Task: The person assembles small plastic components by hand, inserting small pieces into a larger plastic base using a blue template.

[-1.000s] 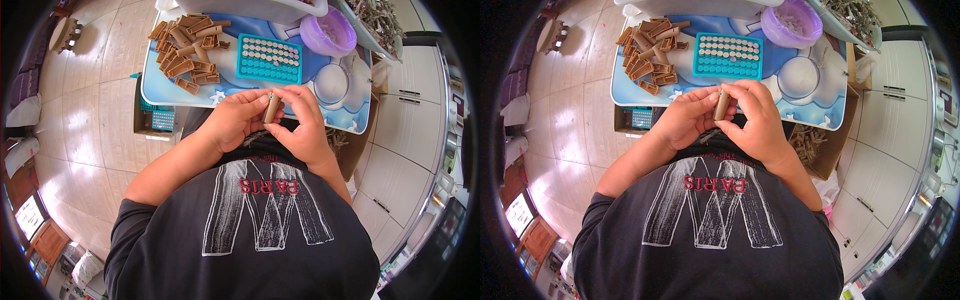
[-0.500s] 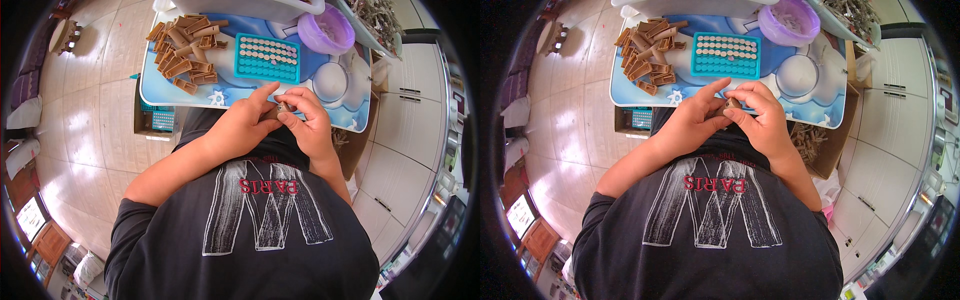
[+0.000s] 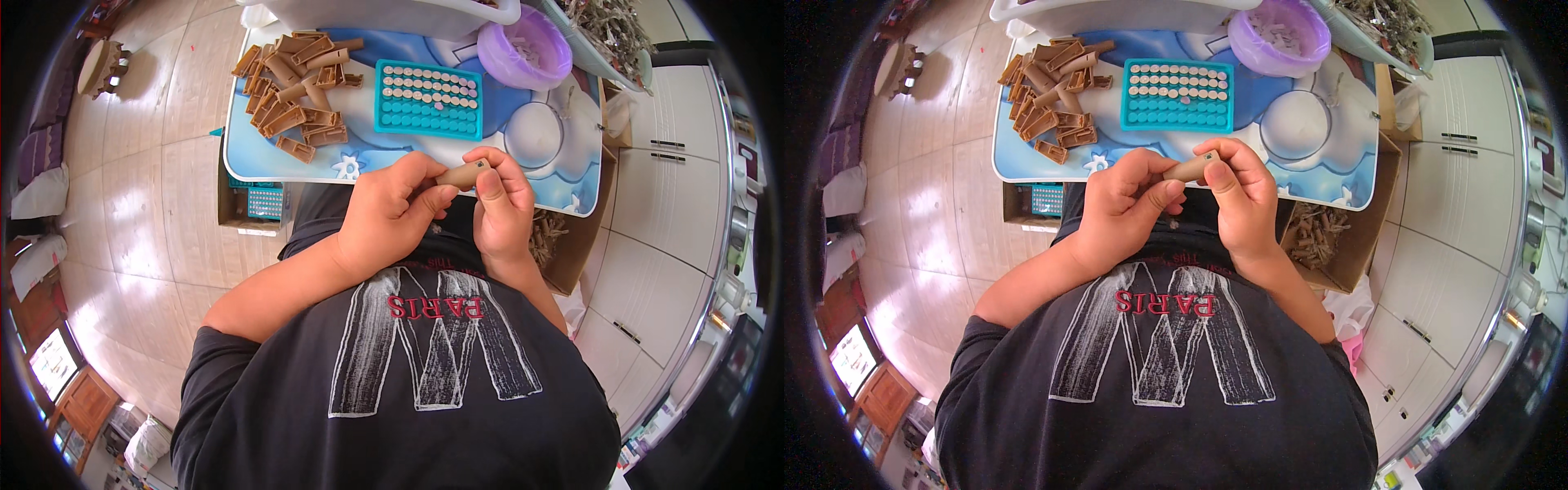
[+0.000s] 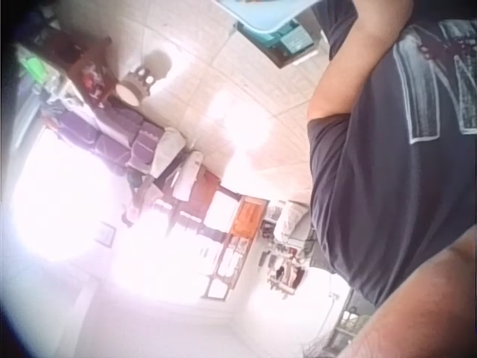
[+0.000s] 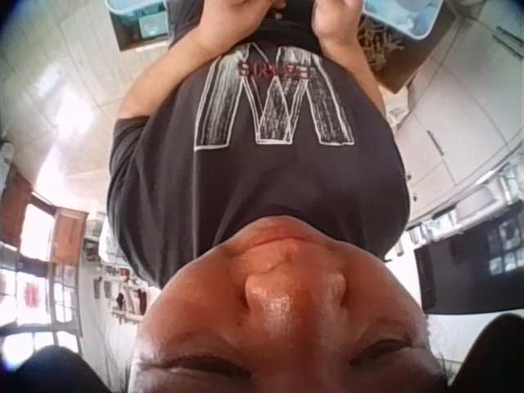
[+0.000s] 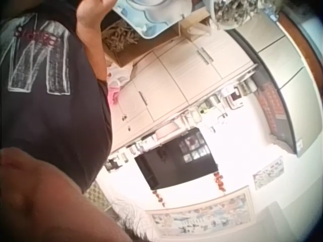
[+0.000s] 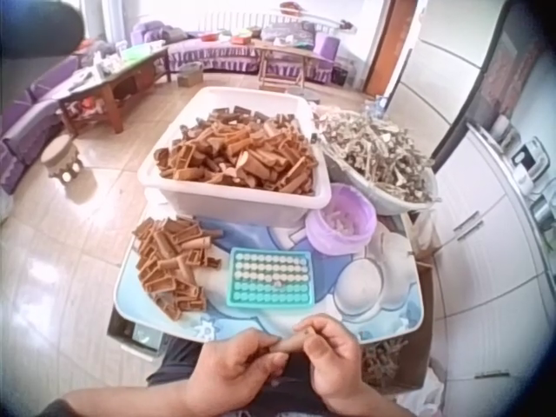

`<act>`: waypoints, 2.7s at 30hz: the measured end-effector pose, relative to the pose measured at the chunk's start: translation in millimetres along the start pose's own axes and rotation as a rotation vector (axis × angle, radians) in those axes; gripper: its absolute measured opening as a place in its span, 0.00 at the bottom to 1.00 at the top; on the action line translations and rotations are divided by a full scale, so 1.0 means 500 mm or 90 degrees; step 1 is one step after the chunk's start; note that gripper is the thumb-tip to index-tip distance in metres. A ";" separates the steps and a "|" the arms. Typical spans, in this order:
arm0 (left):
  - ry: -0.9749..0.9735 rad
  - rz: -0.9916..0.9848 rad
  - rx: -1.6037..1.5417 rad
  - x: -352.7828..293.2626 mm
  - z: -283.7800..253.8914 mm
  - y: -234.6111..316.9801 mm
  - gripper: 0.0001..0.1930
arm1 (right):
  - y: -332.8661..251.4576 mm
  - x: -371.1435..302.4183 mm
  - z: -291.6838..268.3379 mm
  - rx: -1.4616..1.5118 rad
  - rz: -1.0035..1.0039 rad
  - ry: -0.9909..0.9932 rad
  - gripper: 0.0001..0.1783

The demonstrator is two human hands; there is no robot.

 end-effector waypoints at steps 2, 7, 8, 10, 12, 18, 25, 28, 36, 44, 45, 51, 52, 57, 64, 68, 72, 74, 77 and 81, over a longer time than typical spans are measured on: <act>-0.008 -0.030 0.012 0.003 0.000 -0.003 0.08 | 0.010 0.003 -0.003 -0.006 0.004 0.013 0.15; -0.022 -0.159 -0.189 0.019 0.003 -0.034 0.09 | 0.027 0.010 -0.012 -0.023 0.040 0.055 0.15; -0.041 -0.234 -0.296 0.019 0.006 -0.041 0.10 | 0.032 0.015 -0.018 -0.047 0.045 0.038 0.14; -0.053 -0.319 -0.394 0.023 -0.001 -0.050 0.11 | 0.033 0.024 -0.022 -0.073 0.050 0.023 0.15; -0.052 -0.426 -0.485 0.022 0.003 -0.058 0.11 | 0.035 0.030 -0.029 -0.046 0.140 0.076 0.16; -0.045 -0.445 -0.543 0.024 0.002 -0.068 0.11 | 0.028 0.039 -0.029 -0.098 0.190 0.022 0.15; -0.118 -0.365 -0.420 0.028 0.005 -0.049 0.12 | -0.027 0.033 -0.002 -0.413 -0.146 -0.096 0.11; -0.144 -0.411 -0.474 0.025 0.005 -0.065 0.13 | -0.032 0.034 0.004 -0.412 -0.097 -0.137 0.10; -0.139 -0.436 -0.558 0.021 -0.006 -0.079 0.18 | -0.183 0.193 -0.079 -0.684 -0.218 0.028 0.09; -0.107 -0.439 -0.557 0.023 -0.005 -0.082 0.15 | -0.122 0.403 -0.112 -1.298 -0.016 -0.218 0.13; -0.098 -0.440 -0.546 0.023 -0.006 -0.083 0.15 | -0.112 0.412 -0.118 -1.294 0.026 -0.208 0.13; -0.073 -0.433 -0.536 0.019 -0.012 -0.089 0.14 | -0.133 0.404 -0.109 -1.177 0.017 -0.162 0.11; -0.074 -0.432 -0.538 0.019 -0.010 -0.089 0.14 | -0.155 0.391 -0.102 -1.163 0.015 -0.155 0.12; -0.070 -0.435 -0.541 0.021 -0.005 -0.086 0.16 | -0.191 0.345 -0.121 -1.012 -0.089 -0.015 0.11; -0.107 -0.421 -0.593 0.017 0.003 -0.086 0.17 | -0.183 0.263 -0.134 -0.595 -0.127 0.133 0.10; -0.101 -0.337 -0.722 0.024 0.002 -0.077 0.17 | -0.114 0.168 -0.087 -0.323 0.008 0.032 0.13; -0.123 -0.273 -0.767 0.025 0.000 -0.057 0.17 | -0.032 0.070 -0.044 -0.237 0.112 -0.037 0.13; -0.126 -0.289 -0.772 0.023 0.004 -0.052 0.16 | -0.013 0.048 -0.038 -0.202 0.138 -0.029 0.12; -0.138 -0.300 -0.780 0.020 0.009 -0.054 0.16 | -0.007 0.033 -0.037 -0.127 0.176 -0.009 0.07; -0.156 -0.286 -0.760 0.020 0.010 -0.053 0.16 | 0.014 0.023 -0.045 -0.009 0.191 -0.028 0.06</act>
Point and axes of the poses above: each hand's wrist, its own x-axis towards the middle knuckle, its own z-axis out of the palm, y = z × x, the point moved 4 cm from there along x, towards the middle knuckle, and after that the axes turned 1 degree about z, right-handed, at the moved point
